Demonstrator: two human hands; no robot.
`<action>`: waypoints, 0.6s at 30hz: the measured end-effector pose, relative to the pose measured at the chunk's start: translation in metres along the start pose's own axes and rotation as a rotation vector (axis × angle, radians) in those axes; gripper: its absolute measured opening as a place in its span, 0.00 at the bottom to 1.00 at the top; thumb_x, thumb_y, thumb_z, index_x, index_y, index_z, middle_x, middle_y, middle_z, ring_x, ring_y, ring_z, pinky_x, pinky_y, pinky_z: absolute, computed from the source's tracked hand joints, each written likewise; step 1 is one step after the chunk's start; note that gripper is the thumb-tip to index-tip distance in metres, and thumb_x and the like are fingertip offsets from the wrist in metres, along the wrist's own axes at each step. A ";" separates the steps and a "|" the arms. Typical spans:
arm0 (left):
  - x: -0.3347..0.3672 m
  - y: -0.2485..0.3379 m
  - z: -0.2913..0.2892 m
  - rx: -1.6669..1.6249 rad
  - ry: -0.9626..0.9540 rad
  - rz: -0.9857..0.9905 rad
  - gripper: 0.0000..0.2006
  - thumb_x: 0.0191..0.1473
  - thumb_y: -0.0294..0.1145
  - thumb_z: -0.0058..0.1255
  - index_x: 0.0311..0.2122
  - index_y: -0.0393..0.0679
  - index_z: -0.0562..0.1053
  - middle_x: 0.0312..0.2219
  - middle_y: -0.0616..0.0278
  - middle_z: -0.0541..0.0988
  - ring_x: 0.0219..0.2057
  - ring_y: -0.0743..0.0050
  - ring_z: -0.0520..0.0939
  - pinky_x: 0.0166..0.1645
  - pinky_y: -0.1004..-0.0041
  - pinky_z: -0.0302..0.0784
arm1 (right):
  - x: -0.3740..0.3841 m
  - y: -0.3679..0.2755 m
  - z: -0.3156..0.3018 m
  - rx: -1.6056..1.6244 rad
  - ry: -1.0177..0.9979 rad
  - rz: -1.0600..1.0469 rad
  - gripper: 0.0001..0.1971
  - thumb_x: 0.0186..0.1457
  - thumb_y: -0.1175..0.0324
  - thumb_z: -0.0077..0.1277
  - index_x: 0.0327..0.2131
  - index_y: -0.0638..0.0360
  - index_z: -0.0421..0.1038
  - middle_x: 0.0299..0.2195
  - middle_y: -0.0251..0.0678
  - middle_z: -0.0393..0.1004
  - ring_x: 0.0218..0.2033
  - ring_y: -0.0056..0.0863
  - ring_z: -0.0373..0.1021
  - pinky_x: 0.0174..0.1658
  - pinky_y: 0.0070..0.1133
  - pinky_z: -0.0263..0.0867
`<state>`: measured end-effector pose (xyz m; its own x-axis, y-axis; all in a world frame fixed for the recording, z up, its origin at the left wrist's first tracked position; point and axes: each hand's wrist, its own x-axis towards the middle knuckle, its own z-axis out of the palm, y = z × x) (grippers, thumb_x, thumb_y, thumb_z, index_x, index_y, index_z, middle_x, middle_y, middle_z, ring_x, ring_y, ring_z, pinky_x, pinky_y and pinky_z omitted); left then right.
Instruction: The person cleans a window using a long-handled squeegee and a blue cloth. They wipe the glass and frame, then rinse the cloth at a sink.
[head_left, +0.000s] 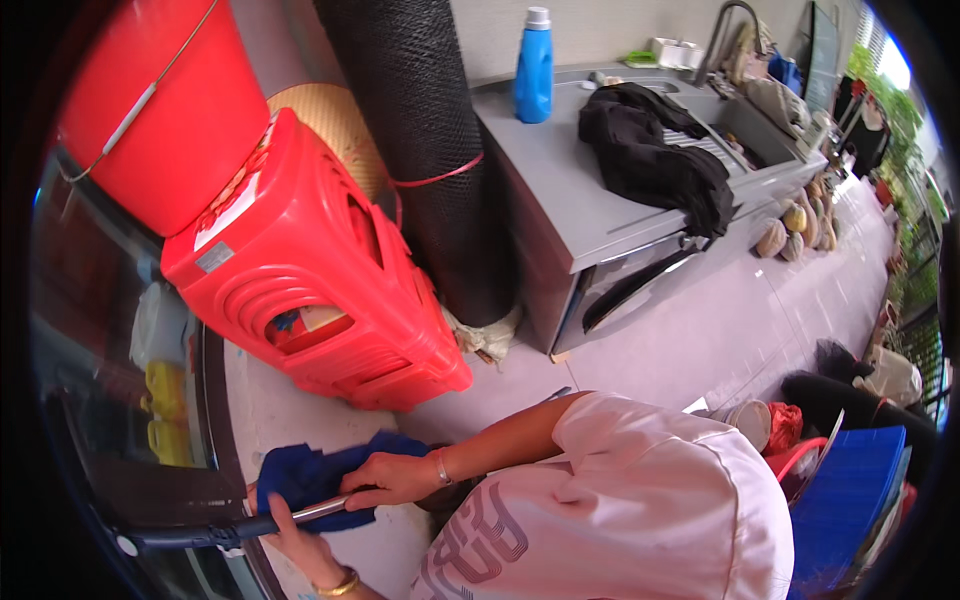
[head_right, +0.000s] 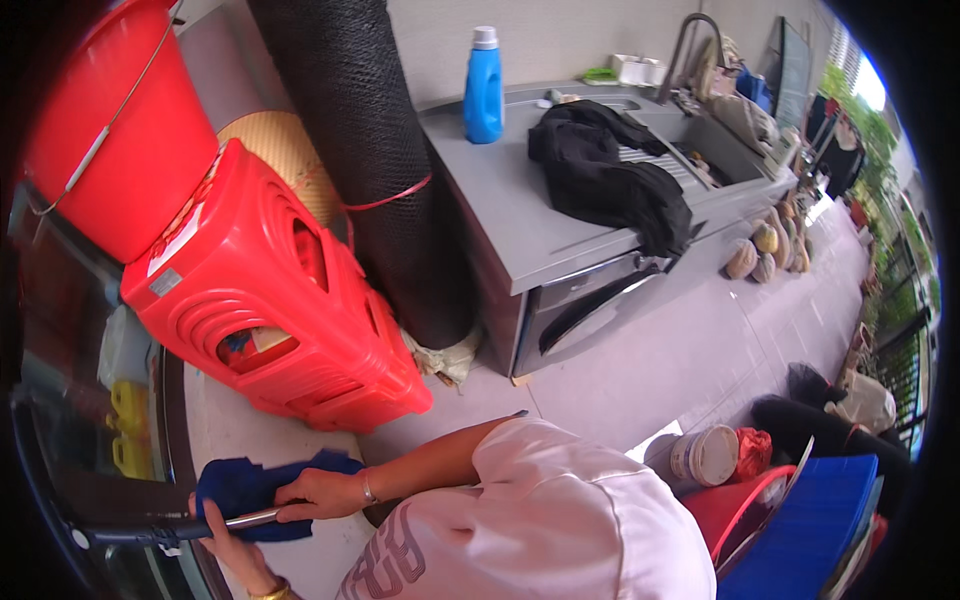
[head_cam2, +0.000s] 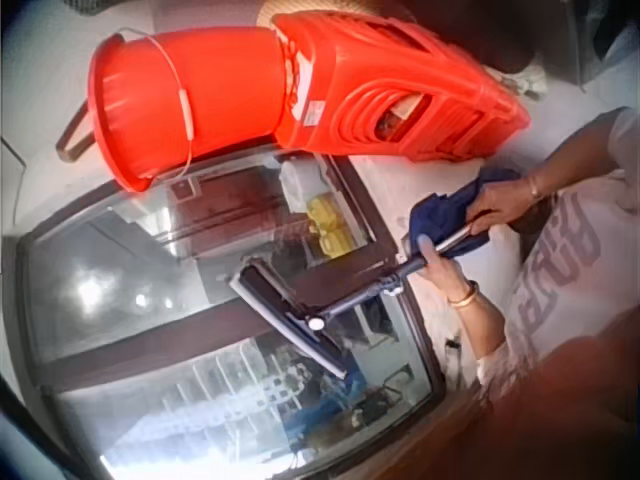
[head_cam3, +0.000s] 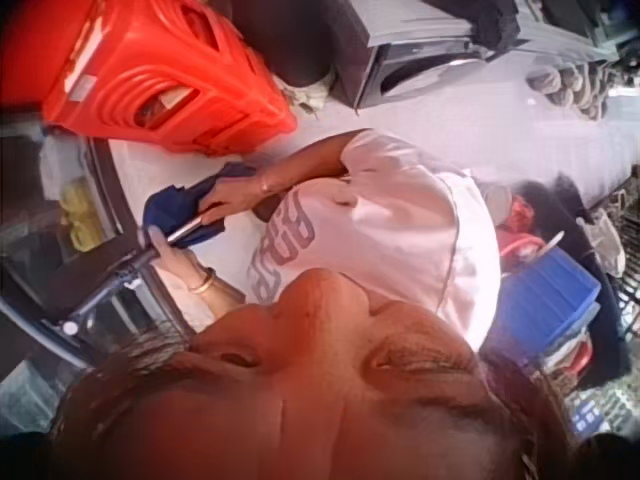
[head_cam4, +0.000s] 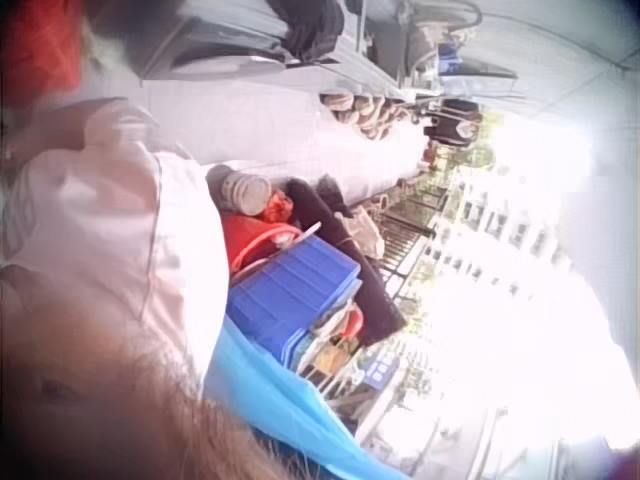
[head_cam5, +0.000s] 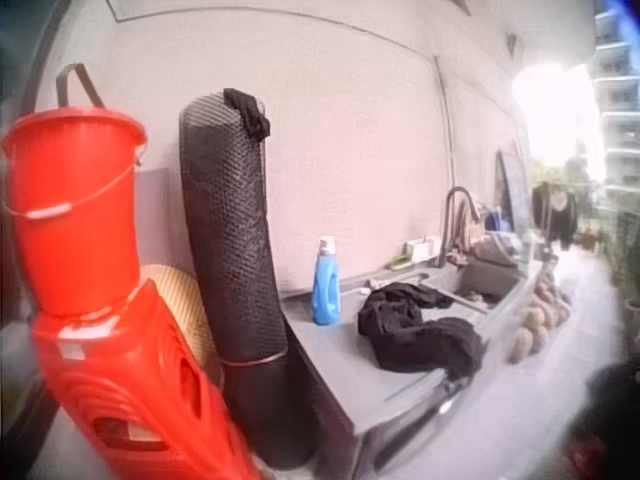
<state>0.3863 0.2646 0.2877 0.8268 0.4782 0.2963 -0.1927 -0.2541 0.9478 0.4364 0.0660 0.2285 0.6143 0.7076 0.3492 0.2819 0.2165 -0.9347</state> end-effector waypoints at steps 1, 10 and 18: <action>-0.002 0.006 0.015 -0.229 0.061 -0.109 0.20 0.57 0.38 0.47 0.51 0.36 0.66 0.46 0.56 0.72 0.46 0.66 0.73 0.56 0.67 0.63 | 0.003 0.007 0.000 0.013 -0.071 0.044 0.13 0.59 0.59 0.48 0.37 0.60 0.71 0.23 0.40 0.72 0.24 0.27 0.70 0.29 0.25 0.65; -0.052 -0.016 0.014 -0.282 0.045 -0.014 0.09 0.54 0.36 0.48 0.32 0.40 0.69 0.37 0.59 0.70 0.41 0.71 0.70 0.51 0.71 0.61 | 0.045 0.035 -0.012 0.292 -0.140 0.340 0.26 0.52 0.61 0.58 0.50 0.62 0.60 0.41 0.35 0.70 0.40 0.20 0.68 0.40 0.18 0.68; -0.086 -0.024 -0.037 -0.150 0.290 0.085 0.09 0.55 0.34 0.46 0.36 0.39 0.70 0.45 0.54 0.69 0.46 0.66 0.69 0.55 0.68 0.60 | 0.082 0.054 0.073 0.393 -0.367 0.292 0.14 0.52 0.72 0.54 0.43 0.66 0.70 0.36 0.28 0.73 0.38 0.15 0.68 0.44 0.16 0.66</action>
<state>0.3008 0.2605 0.2441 0.6235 0.6856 0.3758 -0.3480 -0.1870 0.9186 0.4481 0.1846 0.2017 0.3111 0.9456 0.0948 -0.1956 0.1613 -0.9673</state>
